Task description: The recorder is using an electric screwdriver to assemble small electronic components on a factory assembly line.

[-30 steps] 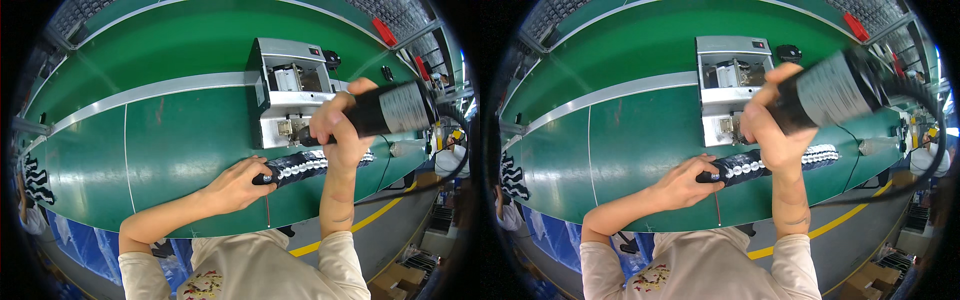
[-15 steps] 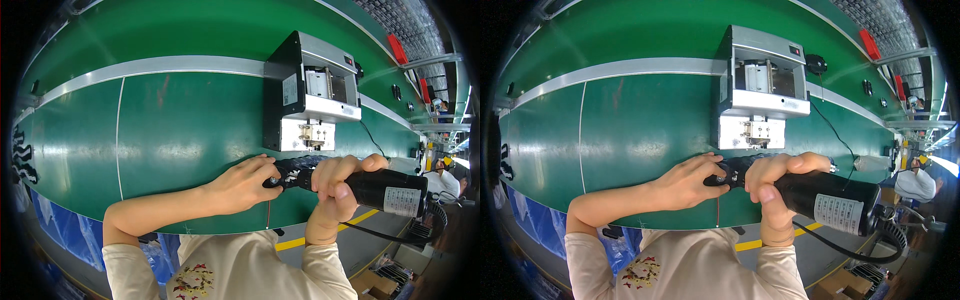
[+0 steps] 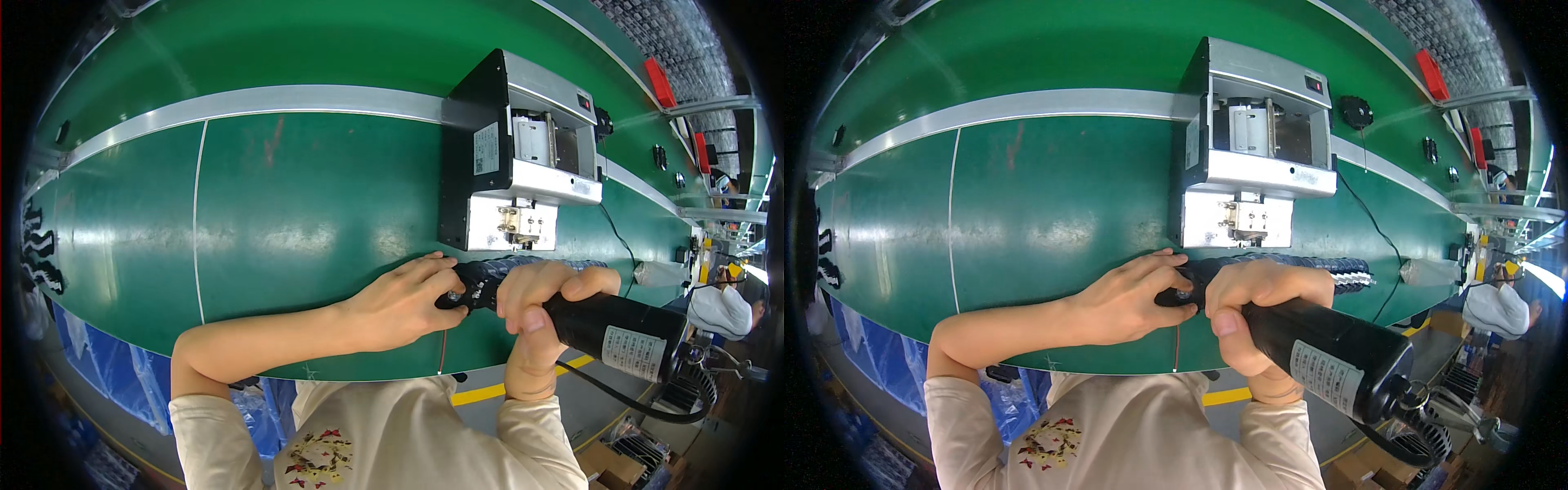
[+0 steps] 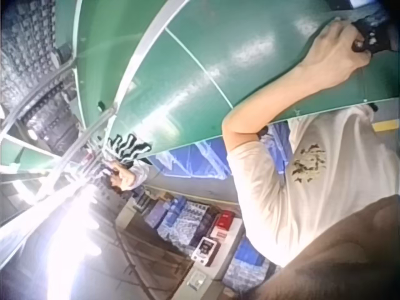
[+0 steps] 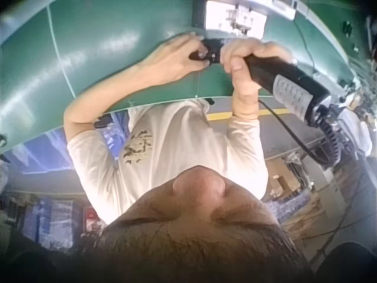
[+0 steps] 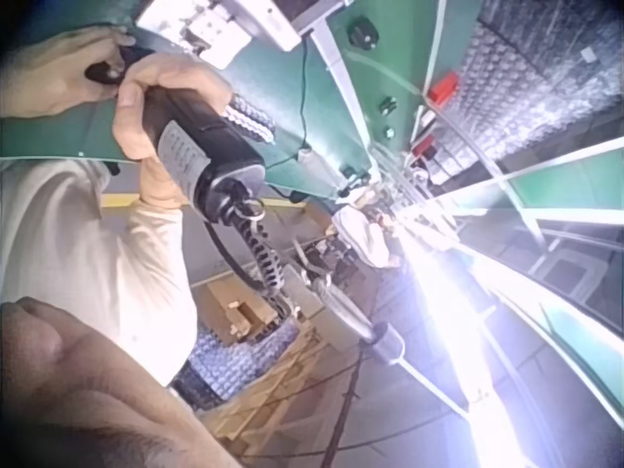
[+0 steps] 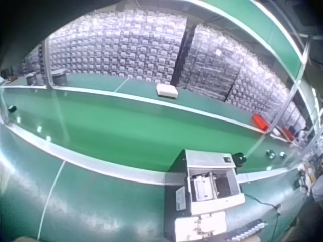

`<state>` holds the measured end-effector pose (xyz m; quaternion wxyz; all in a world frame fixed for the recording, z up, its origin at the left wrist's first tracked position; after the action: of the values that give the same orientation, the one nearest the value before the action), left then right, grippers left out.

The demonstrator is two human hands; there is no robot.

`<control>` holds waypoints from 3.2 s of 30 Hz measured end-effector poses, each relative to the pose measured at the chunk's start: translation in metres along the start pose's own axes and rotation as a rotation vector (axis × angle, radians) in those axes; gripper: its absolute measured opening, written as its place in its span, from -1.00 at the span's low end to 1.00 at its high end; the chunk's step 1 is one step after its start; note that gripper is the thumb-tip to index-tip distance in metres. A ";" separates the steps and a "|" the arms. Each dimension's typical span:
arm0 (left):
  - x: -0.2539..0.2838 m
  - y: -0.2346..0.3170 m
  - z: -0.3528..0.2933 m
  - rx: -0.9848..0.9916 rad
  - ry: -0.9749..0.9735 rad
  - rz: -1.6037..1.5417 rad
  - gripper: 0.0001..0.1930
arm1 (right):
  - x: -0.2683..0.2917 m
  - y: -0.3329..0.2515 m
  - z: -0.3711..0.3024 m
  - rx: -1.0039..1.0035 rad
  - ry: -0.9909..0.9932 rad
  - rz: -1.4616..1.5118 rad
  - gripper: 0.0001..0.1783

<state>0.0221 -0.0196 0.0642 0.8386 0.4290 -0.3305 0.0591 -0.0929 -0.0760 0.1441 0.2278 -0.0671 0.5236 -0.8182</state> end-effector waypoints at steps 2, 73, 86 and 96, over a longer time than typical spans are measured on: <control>0.001 0.000 0.000 -0.001 -0.002 0.011 -0.70 | 0.000 0.001 0.002 0.006 -0.034 -0.019 -0.52; 0.001 0.005 0.004 -0.014 -0.039 -0.009 -0.71 | 0.041 -0.026 0.068 0.168 0.056 0.358 0.19; -0.001 0.004 0.001 -0.044 -0.018 0.014 -0.68 | 0.026 -0.029 0.034 0.102 0.096 0.331 0.02; 0.000 0.001 -0.001 -0.026 -0.013 -0.003 -0.70 | 0.007 -0.017 -0.004 0.060 -0.015 0.221 -0.14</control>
<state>0.0220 -0.0183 0.0642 0.8419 0.4190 -0.3363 0.0508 -0.1054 -0.0700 0.1565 0.3224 -0.0084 0.5013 -0.8029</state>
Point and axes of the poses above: each hand's wrist, its own z-axis towards the middle knuckle, its own x-axis out of the back of the hand, y = z × x, the point moved 7 cm from there along z, towards the middle knuckle, and after that the axes turned 3 degrees about -z, right-handed, at the moved point
